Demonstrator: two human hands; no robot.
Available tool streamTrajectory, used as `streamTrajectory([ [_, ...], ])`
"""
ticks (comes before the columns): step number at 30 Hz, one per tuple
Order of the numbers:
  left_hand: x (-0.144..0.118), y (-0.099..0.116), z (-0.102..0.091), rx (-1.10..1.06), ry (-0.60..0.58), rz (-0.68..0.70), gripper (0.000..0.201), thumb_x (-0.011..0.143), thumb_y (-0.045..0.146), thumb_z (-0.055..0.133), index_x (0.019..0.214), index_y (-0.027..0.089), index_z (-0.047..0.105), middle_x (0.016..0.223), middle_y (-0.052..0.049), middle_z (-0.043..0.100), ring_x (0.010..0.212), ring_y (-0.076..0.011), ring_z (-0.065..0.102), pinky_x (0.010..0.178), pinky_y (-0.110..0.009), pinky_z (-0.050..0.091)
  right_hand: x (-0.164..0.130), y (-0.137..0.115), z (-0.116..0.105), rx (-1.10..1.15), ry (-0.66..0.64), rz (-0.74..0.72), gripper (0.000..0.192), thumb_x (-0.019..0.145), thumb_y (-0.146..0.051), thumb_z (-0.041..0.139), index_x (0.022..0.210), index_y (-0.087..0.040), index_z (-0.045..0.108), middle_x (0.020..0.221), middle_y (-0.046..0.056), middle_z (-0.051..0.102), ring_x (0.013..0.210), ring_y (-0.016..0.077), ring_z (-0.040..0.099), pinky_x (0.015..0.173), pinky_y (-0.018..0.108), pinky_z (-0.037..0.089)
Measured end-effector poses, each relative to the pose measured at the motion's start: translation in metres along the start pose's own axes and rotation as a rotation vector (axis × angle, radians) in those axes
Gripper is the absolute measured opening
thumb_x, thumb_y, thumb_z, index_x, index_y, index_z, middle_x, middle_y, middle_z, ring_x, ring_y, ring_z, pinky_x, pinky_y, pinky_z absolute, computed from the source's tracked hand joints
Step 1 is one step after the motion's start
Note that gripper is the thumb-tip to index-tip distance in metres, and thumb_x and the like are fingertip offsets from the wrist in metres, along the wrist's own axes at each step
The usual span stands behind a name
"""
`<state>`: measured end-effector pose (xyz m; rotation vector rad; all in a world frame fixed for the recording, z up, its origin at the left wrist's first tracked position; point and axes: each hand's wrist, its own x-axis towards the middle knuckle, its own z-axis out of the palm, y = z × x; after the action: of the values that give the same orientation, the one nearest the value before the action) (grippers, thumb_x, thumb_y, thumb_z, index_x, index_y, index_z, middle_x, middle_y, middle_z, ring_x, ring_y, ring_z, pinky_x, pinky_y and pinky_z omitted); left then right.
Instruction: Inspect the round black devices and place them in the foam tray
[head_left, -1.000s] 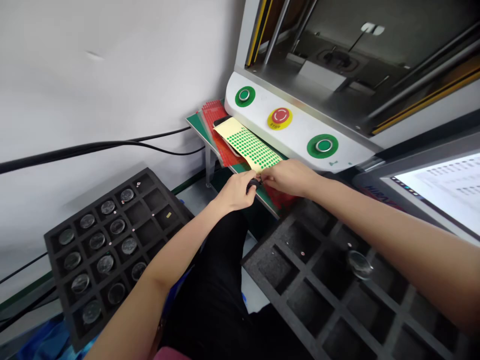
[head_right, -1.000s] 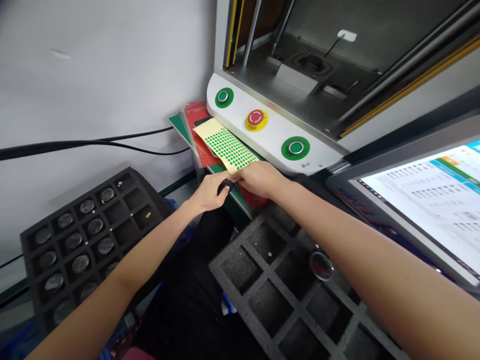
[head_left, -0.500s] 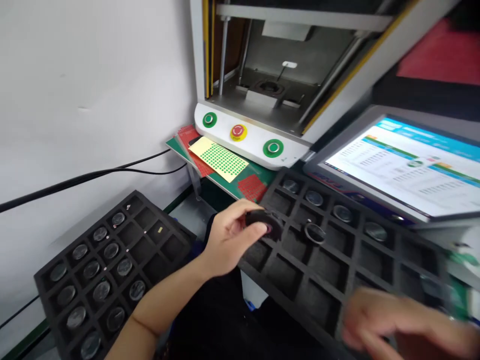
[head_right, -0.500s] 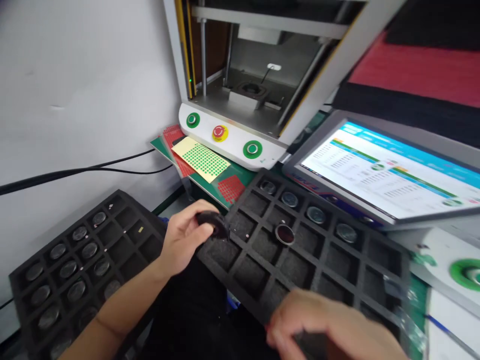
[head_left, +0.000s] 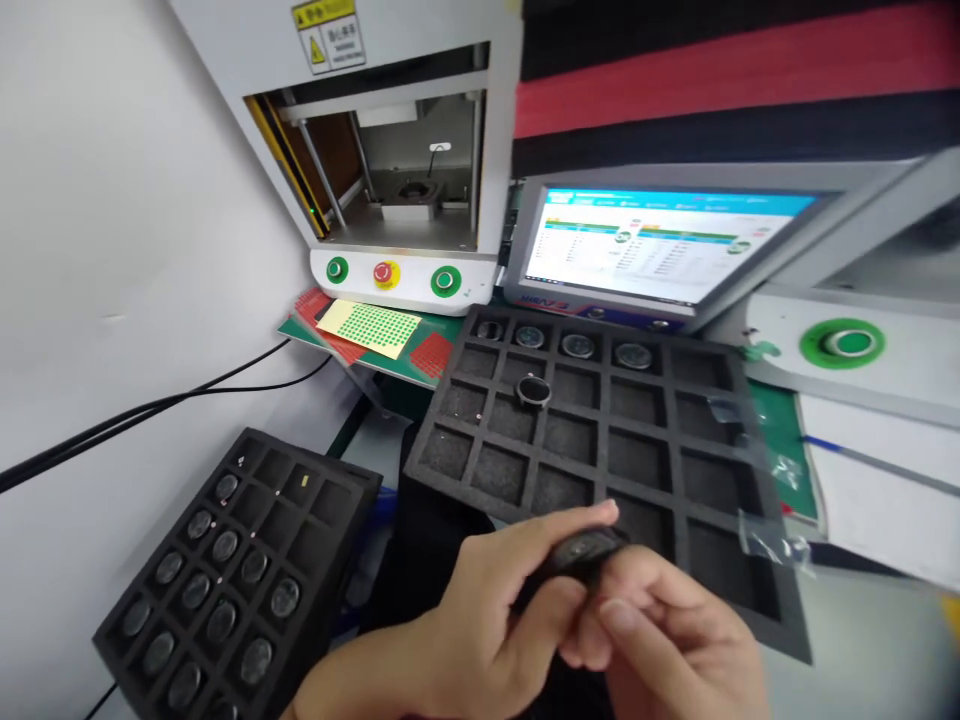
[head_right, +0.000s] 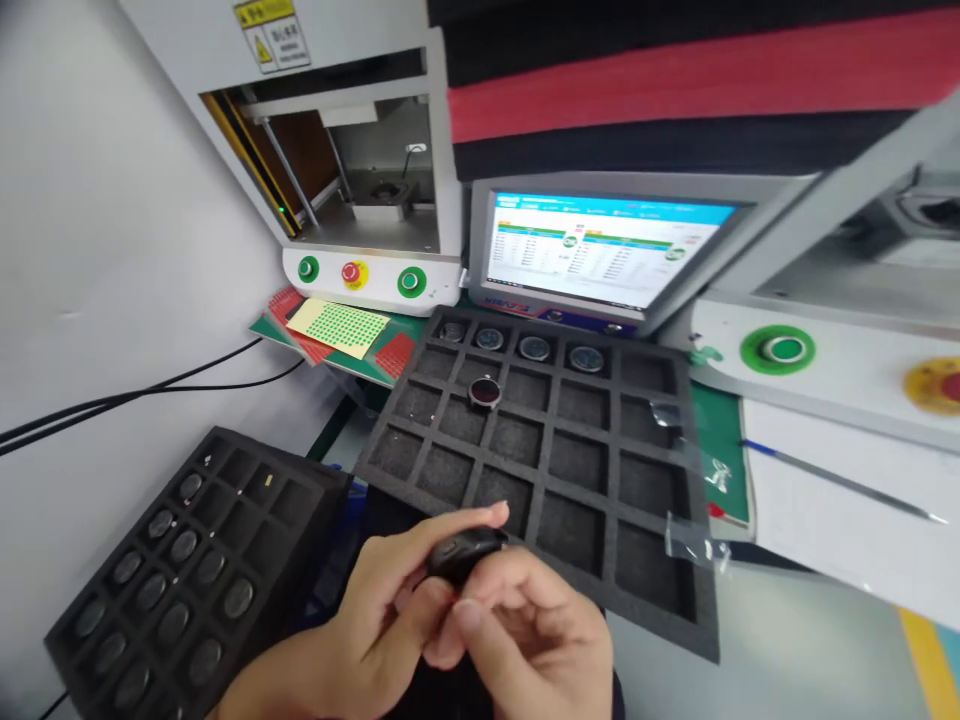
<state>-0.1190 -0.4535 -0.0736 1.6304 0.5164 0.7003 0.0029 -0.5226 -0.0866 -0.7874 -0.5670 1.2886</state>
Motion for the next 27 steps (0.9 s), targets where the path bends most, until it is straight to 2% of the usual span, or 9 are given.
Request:
streamTrajectory([
  [3,0.004,0.005,-0.004,0.082,-0.221,0.107,0.057,0.099,0.019,0.042,0.154,0.021,0.028,0.146,-0.016,0.052,0.111,-0.0232,0.068,0.100,-0.036,0.052,-0.002,-0.013,-0.012,0.166,0.006,0.098,0.010,0.084,-0.026,0.076,0.076,-0.023,0.071,0.057,0.001,0.070,0.054,0.0114,0.067,0.057,0.015,0.055],
  [5,0.009,0.005,-0.008,0.100,-0.328,0.135,0.062,0.100,0.016,0.041,0.157,0.027,0.020,0.156,-0.011,0.039,0.131,-0.0236,0.054,0.109,-0.037,0.045,-0.002,-0.021,-0.017,0.243,0.003,0.133,0.016,0.080,-0.027,0.080,0.071,-0.020,0.069,0.051,0.001,0.067,0.051,0.0110,0.066,0.056,0.015,0.054],
  [8,0.017,0.000,-0.011,0.130,-0.400,0.146,0.065,0.099,0.022,0.052,0.156,0.033,0.022,0.154,-0.009,0.043,0.139,-0.0223,0.045,0.114,-0.036,0.040,0.000,-0.028,-0.019,0.307,-0.016,0.204,0.026,0.075,-0.031,0.083,0.065,-0.017,0.064,0.044,0.001,0.061,0.046,0.0087,0.061,0.055,0.013,0.051],
  [10,0.020,-0.003,-0.011,0.108,-0.358,0.170,0.070,0.091,0.028,0.067,0.152,0.034,0.033,0.141,-0.010,0.058,0.126,-0.0215,0.058,0.104,-0.031,0.050,0.000,-0.028,-0.021,0.341,-0.054,0.284,0.032,0.074,-0.034,0.084,0.062,-0.016,0.061,0.040,-0.001,0.055,0.042,0.0068,0.056,0.052,0.012,0.047],
  [12,0.021,-0.007,-0.009,0.064,-0.252,0.166,0.072,0.078,0.030,0.081,0.143,0.034,0.050,0.120,-0.008,0.070,0.103,-0.0188,0.069,0.087,-0.024,0.058,0.000,-0.026,-0.022,0.371,-0.070,0.351,0.036,0.073,-0.036,0.084,0.060,-0.016,0.058,0.039,-0.002,0.052,0.040,0.0052,0.051,0.048,0.011,0.043],
  [15,0.018,-0.010,-0.002,-0.011,-0.085,0.099,0.066,0.063,0.032,0.090,0.125,0.028,0.068,0.096,-0.005,0.075,0.080,-0.0157,0.071,0.072,-0.021,0.060,-0.001,-0.020,-0.021,0.382,-0.029,0.392,0.036,0.072,-0.036,0.085,0.060,-0.015,0.057,0.040,-0.003,0.052,0.037,0.0035,0.046,0.045,0.010,0.040],
  [19,0.012,-0.011,0.004,-0.109,0.015,-0.060,0.064,0.055,0.033,0.094,0.114,0.022,0.073,0.086,-0.005,0.075,0.072,-0.0176,0.072,0.069,-0.024,0.061,-0.007,-0.014,-0.010,0.389,0.149,0.366,0.037,0.067,-0.035,0.089,0.059,-0.016,0.058,0.039,-0.003,0.055,0.034,0.0021,0.045,0.044,0.009,0.035],
  [22,0.010,-0.011,0.003,-0.142,0.026,-0.089,0.065,0.051,0.030,0.096,0.111,0.022,0.074,0.085,-0.005,0.075,0.072,-0.0182,0.073,0.069,-0.024,0.062,-0.012,-0.016,0.000,0.386,0.316,0.413,0.039,0.059,-0.033,0.094,0.058,-0.016,0.058,0.038,-0.003,0.056,0.035,0.0028,0.048,0.051,0.012,0.041],
  [27,0.010,-0.010,0.001,-0.125,0.030,-0.105,0.063,0.051,0.033,0.095,0.108,0.019,0.075,0.083,-0.006,0.075,0.070,-0.0186,0.073,0.067,-0.025,0.062,-0.014,-0.024,0.006,0.338,0.354,0.465,0.043,0.058,-0.034,0.093,0.057,-0.016,0.054,0.038,-0.004,0.057,0.036,0.0028,0.050,0.054,0.012,0.041],
])
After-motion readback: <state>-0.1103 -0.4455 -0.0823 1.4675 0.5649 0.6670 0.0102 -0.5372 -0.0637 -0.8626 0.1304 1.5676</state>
